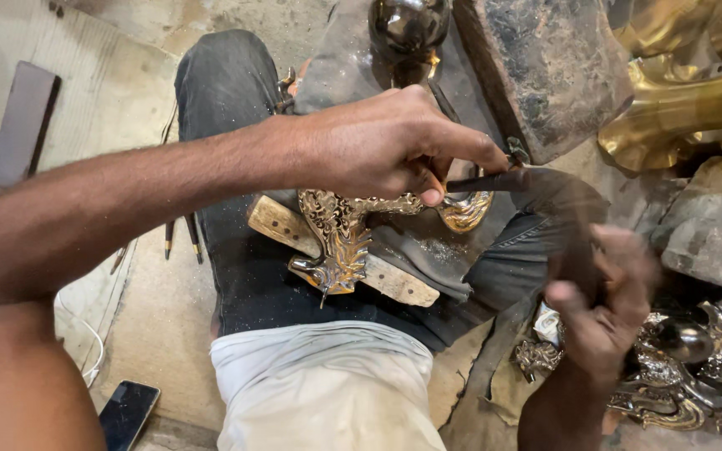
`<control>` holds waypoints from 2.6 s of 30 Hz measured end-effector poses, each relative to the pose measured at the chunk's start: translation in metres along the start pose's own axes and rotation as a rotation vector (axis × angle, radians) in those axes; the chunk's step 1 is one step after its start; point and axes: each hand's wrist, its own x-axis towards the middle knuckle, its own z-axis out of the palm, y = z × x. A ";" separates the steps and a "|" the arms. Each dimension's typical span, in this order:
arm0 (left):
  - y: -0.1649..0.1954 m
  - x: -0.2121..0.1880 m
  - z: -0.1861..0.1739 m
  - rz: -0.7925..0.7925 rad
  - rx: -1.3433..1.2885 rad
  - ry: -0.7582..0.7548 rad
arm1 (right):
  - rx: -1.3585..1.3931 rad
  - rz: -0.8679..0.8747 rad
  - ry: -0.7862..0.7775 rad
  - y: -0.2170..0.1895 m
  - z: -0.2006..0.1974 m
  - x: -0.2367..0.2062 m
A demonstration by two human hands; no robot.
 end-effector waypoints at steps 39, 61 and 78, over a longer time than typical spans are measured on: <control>0.045 -0.053 0.109 -0.475 -0.492 1.078 | -0.424 -0.050 -0.165 -0.026 -0.029 0.050; -0.005 -0.017 0.144 -0.411 -0.020 1.208 | -0.767 -0.321 -0.846 -0.145 0.058 0.221; -0.024 -0.001 0.145 -0.456 0.052 1.213 | -0.867 -0.374 -1.035 -0.142 0.062 0.236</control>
